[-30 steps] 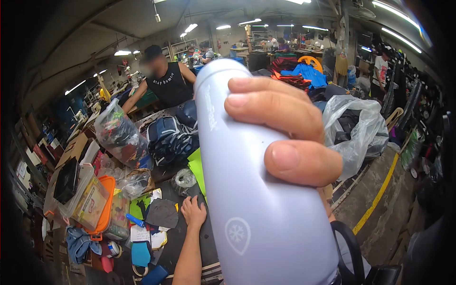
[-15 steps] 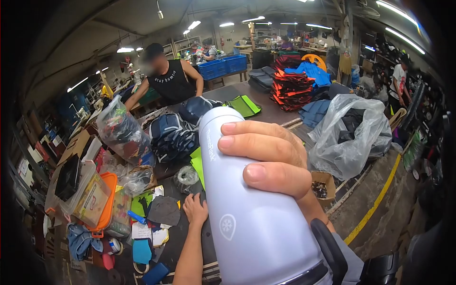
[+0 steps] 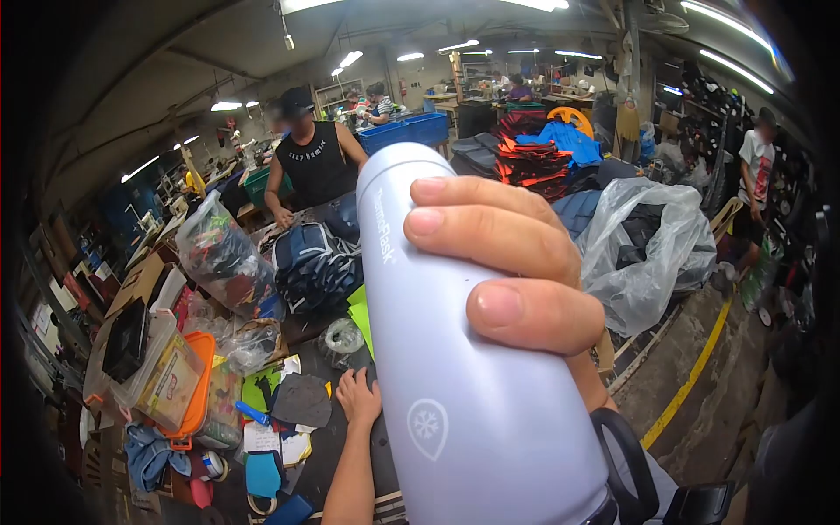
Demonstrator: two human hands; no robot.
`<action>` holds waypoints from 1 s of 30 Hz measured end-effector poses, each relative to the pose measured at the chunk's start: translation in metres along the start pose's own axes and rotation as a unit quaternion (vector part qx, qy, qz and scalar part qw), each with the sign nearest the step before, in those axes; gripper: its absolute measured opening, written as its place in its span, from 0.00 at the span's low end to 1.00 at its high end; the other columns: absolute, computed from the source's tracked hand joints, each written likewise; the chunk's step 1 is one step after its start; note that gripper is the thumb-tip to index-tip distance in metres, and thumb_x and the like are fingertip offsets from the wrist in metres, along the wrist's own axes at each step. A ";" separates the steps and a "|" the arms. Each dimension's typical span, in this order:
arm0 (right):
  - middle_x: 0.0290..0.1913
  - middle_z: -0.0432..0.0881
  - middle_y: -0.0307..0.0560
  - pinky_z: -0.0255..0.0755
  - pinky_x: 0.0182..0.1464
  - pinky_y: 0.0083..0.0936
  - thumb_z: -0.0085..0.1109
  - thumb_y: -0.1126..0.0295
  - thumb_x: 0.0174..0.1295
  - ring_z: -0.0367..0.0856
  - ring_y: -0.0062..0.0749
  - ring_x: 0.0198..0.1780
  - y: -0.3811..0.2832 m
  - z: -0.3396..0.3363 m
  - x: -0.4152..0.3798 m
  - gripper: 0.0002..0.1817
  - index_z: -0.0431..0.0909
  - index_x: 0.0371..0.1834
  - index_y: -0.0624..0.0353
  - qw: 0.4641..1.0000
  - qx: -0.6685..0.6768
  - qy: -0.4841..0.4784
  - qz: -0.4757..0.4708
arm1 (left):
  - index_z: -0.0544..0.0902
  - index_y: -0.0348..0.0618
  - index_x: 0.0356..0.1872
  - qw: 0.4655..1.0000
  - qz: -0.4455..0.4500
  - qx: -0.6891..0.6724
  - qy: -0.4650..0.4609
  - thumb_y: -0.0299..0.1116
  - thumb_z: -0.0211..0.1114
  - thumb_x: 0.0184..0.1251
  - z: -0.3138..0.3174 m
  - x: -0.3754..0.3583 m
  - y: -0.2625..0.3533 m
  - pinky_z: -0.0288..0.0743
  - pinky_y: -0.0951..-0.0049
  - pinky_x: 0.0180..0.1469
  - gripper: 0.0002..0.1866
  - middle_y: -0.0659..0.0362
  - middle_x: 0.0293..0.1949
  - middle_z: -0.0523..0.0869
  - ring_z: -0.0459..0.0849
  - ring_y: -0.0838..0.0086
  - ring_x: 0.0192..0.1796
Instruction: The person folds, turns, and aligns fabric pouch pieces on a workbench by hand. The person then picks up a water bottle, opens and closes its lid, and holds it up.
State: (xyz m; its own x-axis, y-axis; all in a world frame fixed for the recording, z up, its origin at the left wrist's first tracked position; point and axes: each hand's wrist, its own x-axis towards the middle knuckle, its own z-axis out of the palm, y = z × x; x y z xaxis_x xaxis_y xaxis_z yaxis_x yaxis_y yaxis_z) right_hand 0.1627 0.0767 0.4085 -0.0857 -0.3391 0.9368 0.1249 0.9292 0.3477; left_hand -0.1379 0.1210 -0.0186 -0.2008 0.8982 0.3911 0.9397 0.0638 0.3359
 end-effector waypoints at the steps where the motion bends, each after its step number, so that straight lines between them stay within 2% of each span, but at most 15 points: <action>1: 0.61 0.85 0.58 0.83 0.63 0.48 0.72 0.62 0.71 0.86 0.56 0.62 0.001 0.002 0.002 0.24 0.68 0.63 0.43 1.000 0.004 0.010 -0.004 | 0.81 0.43 0.69 1.000 0.000 -0.001 -0.001 0.42 0.69 0.71 0.000 0.001 0.000 0.59 0.46 0.77 0.28 0.45 0.70 0.75 0.68 0.49 0.77; 10: 0.62 0.84 0.59 0.79 0.68 0.50 0.68 0.59 0.74 0.84 0.57 0.64 0.000 0.003 0.025 0.22 0.68 0.64 0.40 0.999 -0.021 0.035 -0.011 | 0.81 0.43 0.70 1.000 0.003 -0.001 -0.006 0.43 0.69 0.71 0.003 0.002 0.000 0.59 0.46 0.78 0.28 0.45 0.70 0.75 0.68 0.49 0.77; 18: 0.62 0.84 0.59 0.78 0.68 0.50 0.68 0.59 0.74 0.84 0.57 0.64 0.010 0.003 0.027 0.21 0.68 0.63 0.40 0.997 0.038 0.061 -0.037 | 0.81 0.44 0.70 1.000 0.004 0.000 -0.008 0.43 0.69 0.71 0.004 0.002 -0.001 0.59 0.46 0.78 0.28 0.46 0.70 0.75 0.68 0.49 0.77; 22: 0.61 0.85 0.60 0.81 0.65 0.48 0.66 0.59 0.75 0.86 0.56 0.61 0.008 -0.005 0.011 0.20 0.68 0.63 0.42 0.999 -0.035 0.008 -0.015 | 0.81 0.44 0.70 1.000 0.005 -0.001 -0.009 0.43 0.69 0.71 0.005 0.002 -0.001 0.59 0.46 0.78 0.28 0.46 0.70 0.75 0.68 0.49 0.77; 24: 0.57 0.89 0.53 0.84 0.50 0.38 0.75 0.63 0.63 0.90 0.51 0.56 0.007 0.001 -0.005 0.20 0.80 0.56 0.45 0.999 -0.016 0.046 -0.011 | 0.81 0.44 0.70 1.000 0.006 0.000 -0.010 0.43 0.68 0.71 0.005 0.002 -0.002 0.59 0.46 0.78 0.29 0.46 0.70 0.75 0.68 0.49 0.77; 26: 0.55 0.91 0.50 0.86 0.43 0.33 0.79 0.64 0.56 0.93 0.48 0.53 0.003 0.004 -0.020 0.20 0.86 0.52 0.47 0.998 -0.006 0.065 -0.005 | 0.81 0.44 0.70 1.000 0.005 0.001 -0.009 0.43 0.68 0.71 0.004 0.002 -0.001 0.59 0.46 0.78 0.29 0.46 0.70 0.75 0.68 0.49 0.77; 30: 0.55 0.91 0.50 0.87 0.46 0.34 0.78 0.64 0.56 0.93 0.49 0.53 -0.028 0.001 -0.053 0.20 0.86 0.52 0.50 0.996 0.014 0.030 0.077 | 0.81 0.44 0.70 1.000 0.006 0.001 -0.008 0.43 0.68 0.71 0.006 0.003 -0.002 0.59 0.46 0.78 0.29 0.46 0.71 0.75 0.68 0.49 0.78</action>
State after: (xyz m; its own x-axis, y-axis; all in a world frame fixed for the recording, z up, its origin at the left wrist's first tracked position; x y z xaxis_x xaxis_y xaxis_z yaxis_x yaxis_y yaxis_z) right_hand 0.1625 0.0691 0.3491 -0.0074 -0.1994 0.9799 0.1048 0.9744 0.1991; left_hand -0.1390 0.1257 -0.0232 -0.1852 0.9056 0.3815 0.9424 0.0537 0.3300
